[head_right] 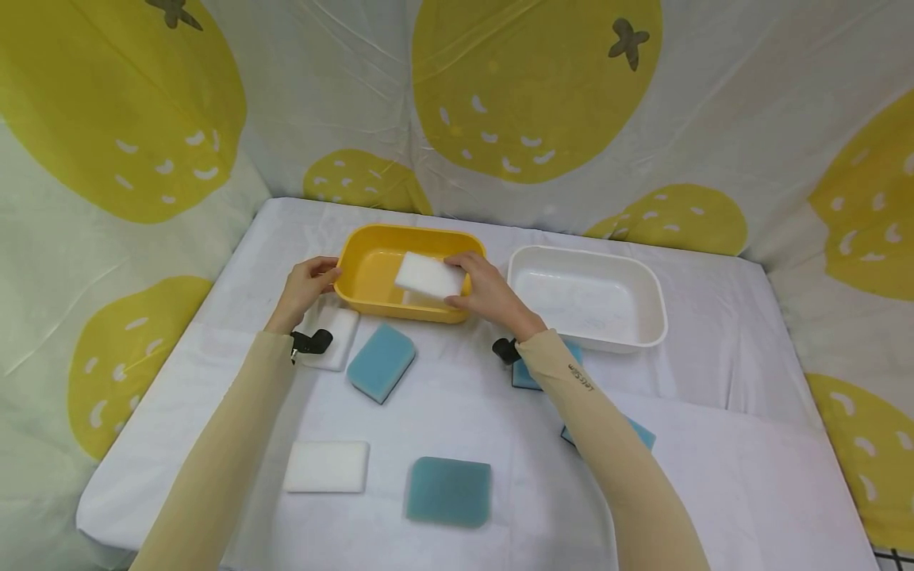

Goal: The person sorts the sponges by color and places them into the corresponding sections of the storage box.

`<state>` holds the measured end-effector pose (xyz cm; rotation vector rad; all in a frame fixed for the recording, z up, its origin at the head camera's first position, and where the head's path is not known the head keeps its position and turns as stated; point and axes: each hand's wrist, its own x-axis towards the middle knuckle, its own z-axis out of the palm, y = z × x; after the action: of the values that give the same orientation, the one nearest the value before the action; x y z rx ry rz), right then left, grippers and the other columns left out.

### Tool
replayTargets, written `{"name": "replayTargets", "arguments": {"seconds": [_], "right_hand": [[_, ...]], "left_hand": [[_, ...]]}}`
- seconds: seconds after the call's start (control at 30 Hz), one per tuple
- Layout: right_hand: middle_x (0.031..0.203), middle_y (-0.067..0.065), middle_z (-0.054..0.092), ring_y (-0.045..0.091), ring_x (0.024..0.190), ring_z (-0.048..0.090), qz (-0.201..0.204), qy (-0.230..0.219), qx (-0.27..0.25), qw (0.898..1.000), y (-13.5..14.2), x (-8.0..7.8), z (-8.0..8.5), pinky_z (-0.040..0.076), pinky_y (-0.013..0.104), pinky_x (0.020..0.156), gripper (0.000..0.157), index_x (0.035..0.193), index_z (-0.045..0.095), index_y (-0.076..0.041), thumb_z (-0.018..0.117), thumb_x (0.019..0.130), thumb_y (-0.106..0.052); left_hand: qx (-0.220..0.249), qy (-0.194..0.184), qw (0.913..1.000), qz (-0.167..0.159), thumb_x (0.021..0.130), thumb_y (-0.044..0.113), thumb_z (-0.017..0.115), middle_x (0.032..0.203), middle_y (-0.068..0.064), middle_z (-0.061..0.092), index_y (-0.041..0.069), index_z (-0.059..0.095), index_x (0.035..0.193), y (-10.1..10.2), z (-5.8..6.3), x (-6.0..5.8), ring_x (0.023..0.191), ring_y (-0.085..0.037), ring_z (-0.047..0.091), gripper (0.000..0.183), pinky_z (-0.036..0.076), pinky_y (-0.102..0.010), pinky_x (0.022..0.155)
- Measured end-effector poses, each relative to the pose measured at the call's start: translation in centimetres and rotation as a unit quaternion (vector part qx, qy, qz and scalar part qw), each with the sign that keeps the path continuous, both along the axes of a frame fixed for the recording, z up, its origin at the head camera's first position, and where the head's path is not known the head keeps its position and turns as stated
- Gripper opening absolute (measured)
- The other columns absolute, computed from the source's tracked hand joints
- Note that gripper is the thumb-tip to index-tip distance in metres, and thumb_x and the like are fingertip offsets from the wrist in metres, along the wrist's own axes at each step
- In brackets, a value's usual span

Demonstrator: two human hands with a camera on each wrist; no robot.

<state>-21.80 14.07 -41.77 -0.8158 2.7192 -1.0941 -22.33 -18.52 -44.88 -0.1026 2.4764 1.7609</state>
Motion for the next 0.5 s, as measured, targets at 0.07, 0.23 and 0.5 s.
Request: {"name": "replayTargets", "arguments": {"seconds": [0.07,0.23,0.5], "right_hand": [[0.131,0.018,0.048,0.033,0.113,0.047,-0.003,-0.009,0.006,1.000,-0.04,-0.02,-0.04,0.040,0.046,0.100,0.063,0.134,0.048,0.002,0.078,0.081,-0.014],[0.135,0.017,0.046,0.036,0.117,0.046,-0.016,-0.042,0.016,0.999,-0.18,0.02,0.01,0.039,0.046,0.102,0.065,0.137,0.046,-0.001,0.078,0.082,-0.016],[0.135,0.016,0.046,0.036,0.118,0.045,-0.029,-0.055,0.025,0.998,-0.25,0.32,0.09,0.040,0.045,0.101,0.064,0.137,0.046,-0.001,0.077,0.082,-0.015]], "left_hand": [[0.002,-0.001,1.0000,0.001,0.098,0.012,0.056,0.116,-0.021,0.058,-0.004,0.056,0.127,0.01,-0.04,-0.04,0.100,-0.033,0.060,0.034,0.052,-0.038,0.086],[0.001,-0.001,1.0000,0.001,0.098,0.012,0.055,0.117,-0.022,0.058,-0.005,0.055,0.128,0.05,0.03,0.01,0.100,-0.034,0.060,0.035,0.052,-0.039,0.086],[0.003,0.000,1.0000,-0.001,0.098,0.012,0.055,0.119,-0.024,0.057,-0.006,0.053,0.130,-0.04,-0.04,-0.06,0.104,-0.036,0.058,0.037,0.052,-0.039,0.087]]}}
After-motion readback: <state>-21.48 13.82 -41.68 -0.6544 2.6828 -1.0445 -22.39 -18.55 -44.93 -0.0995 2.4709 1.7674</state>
